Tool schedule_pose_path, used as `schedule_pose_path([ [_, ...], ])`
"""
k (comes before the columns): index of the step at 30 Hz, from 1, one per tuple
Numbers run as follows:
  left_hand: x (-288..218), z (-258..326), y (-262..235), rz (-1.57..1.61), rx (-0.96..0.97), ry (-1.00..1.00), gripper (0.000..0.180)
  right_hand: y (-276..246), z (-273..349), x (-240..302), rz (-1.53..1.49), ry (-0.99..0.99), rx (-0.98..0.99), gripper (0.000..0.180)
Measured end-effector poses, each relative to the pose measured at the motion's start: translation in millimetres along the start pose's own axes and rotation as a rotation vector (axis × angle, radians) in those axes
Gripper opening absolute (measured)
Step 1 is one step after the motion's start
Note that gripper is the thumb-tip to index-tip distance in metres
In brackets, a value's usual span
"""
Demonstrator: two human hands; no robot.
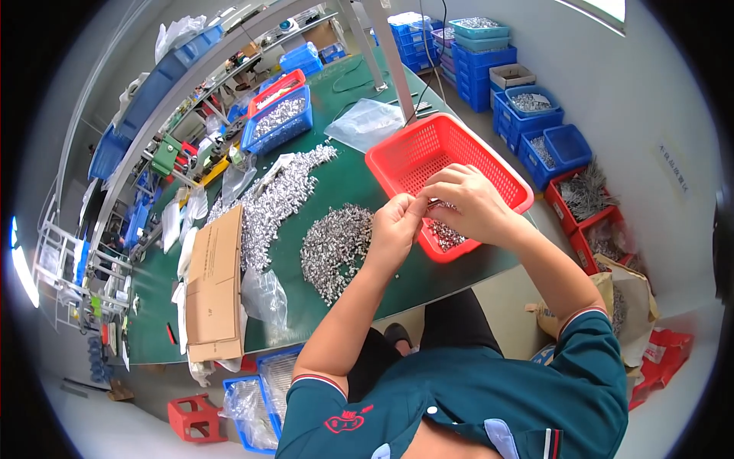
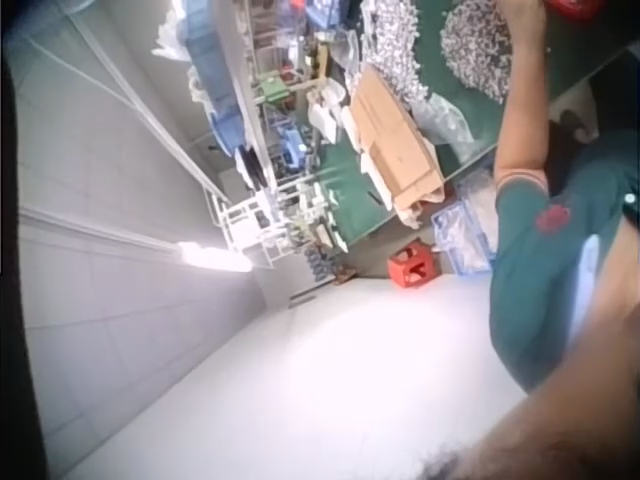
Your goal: Assembling small metal pins and components on a factory workbench.
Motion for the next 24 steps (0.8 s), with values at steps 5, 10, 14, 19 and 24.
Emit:
schedule_pose_path([
  [5, 9, 2, -5, -0.028, -0.041, -0.026, 0.03, 16, 0, -16, -0.16, 0.079, 0.014, 0.01],
  [10, 1, 19, -19, 0.004, -0.091, -0.098, 0.03, 12, 10, -36, -0.033, 0.104, 0.039, 0.014],
  [14, -5, 46, -47, 0.296, -0.231, -0.205, 0.028, 4, 17, -32, 0.137, 0.1, -0.167, 0.021],
  [19, -14, 107, -75, 0.556, -0.333, -0.194, 0.023, 26, 45, 54, -0.286, 0.045, -0.046, 0.017],
  [24, 2, 181, -83, 0.514, -0.47, -0.225, 0.022, 118, 81, 47, -0.169, 0.248, 0.122, 0.018],
])
Point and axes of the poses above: each hand's wrist, its own z-axis away from the middle knuckle, its own y-axis out of the palm, x = y × z, the point moved 1 cm from there along -z, towards the middle knuckle, and after that the axes turned 13 degrees about y, right-handed, at the moved point
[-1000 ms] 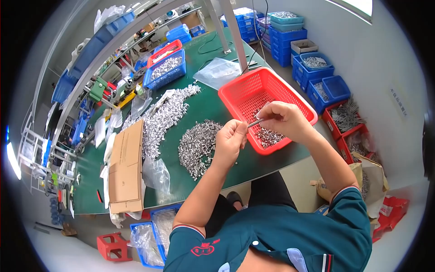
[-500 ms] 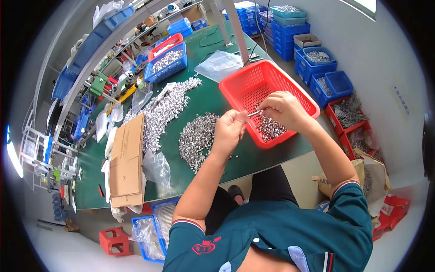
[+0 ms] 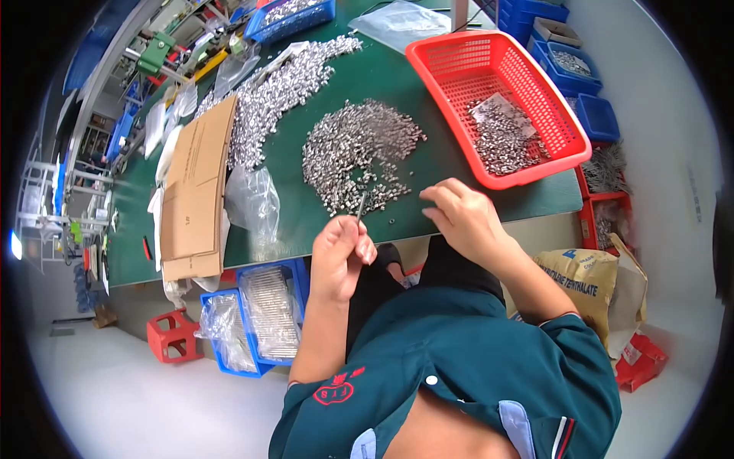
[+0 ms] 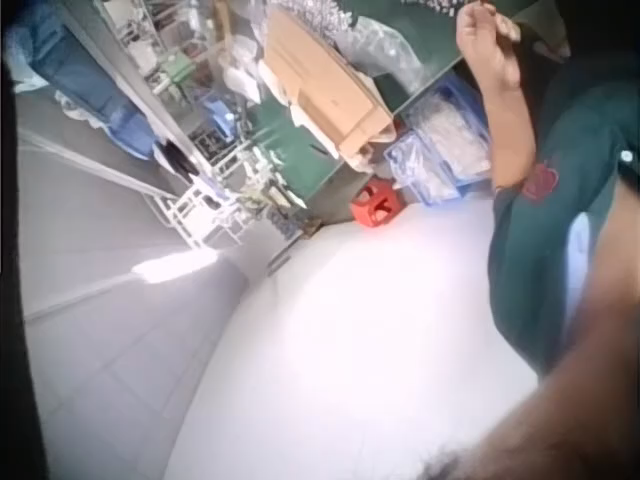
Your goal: Assembling small metal pins and components on a factory workbench.
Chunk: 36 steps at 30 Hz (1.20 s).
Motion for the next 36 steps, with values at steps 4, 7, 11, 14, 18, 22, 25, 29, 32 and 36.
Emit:
schedule_pose_path([
  [4, 17, 45, -24, 0.003, -0.124, 0.001, 0.016, 27, -3, -15, 0.087, 0.159, -0.025, 0.019],
  [7, 26, 60, -33, 0.004, -0.176, -0.031, 0.015, 34, -6, -14, 0.177, 0.127, -0.058, 0.013],
  [11, 30, 64, -40, -0.094, -0.148, -0.011, 0.013, 36, -7, -12, 0.15, 0.119, -0.069, 0.011],
  [14, 31, 61, -42, -0.162, -0.12, 0.009, 0.013, 30, 2, 6, -0.24, 0.213, 0.096, 0.008],
  [18, 29, 57, -39, -0.342, -0.08, 0.059, 0.012, 44, 15, 25, -1.107, 0.745, 0.595, 0.012],
  [22, 22, 63, -38, -0.486, -0.032, 0.082, 0.011, 58, 21, 38, -1.244, 0.895, 0.703, 0.015],
  [25, 28, 70, -45, -0.612, -0.012, 0.118, 0.01, 63, 28, 35, -1.296, 0.981, 0.743, 0.012],
  [29, 10, 78, -35, -0.795, 0.035, 0.242, 0.006, 69, 35, 35, -1.352, 0.995, 0.828, 0.01],
  [32, 4, 83, -36, -0.882, 0.042, 0.341, 0.005, 71, 36, 37, -1.347, 0.974, 0.882, 0.009],
  [36, 4, 84, -36, -0.751, -0.017, 0.222, 0.006, 67, 40, 43, -1.202, 0.814, 0.779, 0.008],
])
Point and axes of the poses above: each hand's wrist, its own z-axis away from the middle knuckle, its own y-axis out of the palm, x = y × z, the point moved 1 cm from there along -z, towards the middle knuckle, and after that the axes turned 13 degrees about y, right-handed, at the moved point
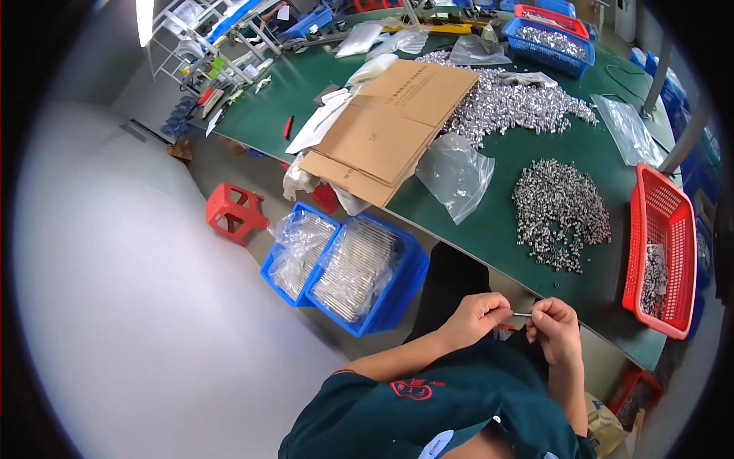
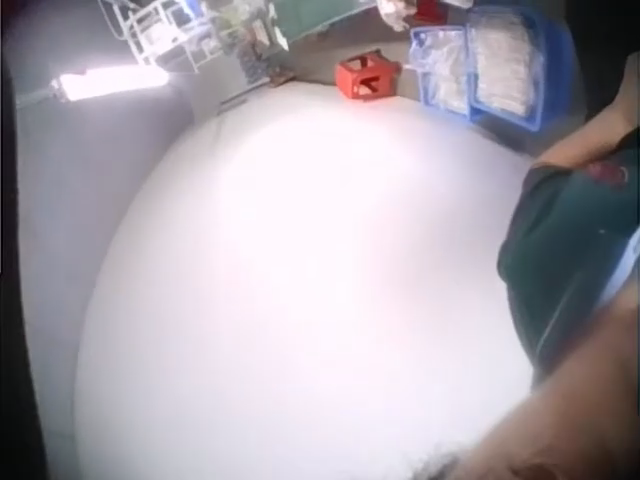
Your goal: Assembling small metal pins and components on a factory workbench.
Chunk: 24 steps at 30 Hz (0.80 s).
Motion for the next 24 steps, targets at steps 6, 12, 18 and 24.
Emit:
schedule_pose_path([
  [6, 26, 4, 5, 0.334, 0.027, -0.179, 0.012, 7, -1, -5, 0.075, -0.076, -0.09, 0.008],
  [12, 20, 1, 8, 0.308, 0.013, -0.184, 0.013, 18, 9, 9, 0.741, -0.459, -0.458, 0.006],
  [18, 25, 6, 10, 0.422, 0.034, -0.2, 0.015, 24, 15, 19, 1.073, -0.784, -0.39, 0.011],
  [24, 33, 5, 11, 0.69, 0.141, -0.323, 0.021, 7, 19, 22, 0.997, -0.553, -0.198, 0.012],
])
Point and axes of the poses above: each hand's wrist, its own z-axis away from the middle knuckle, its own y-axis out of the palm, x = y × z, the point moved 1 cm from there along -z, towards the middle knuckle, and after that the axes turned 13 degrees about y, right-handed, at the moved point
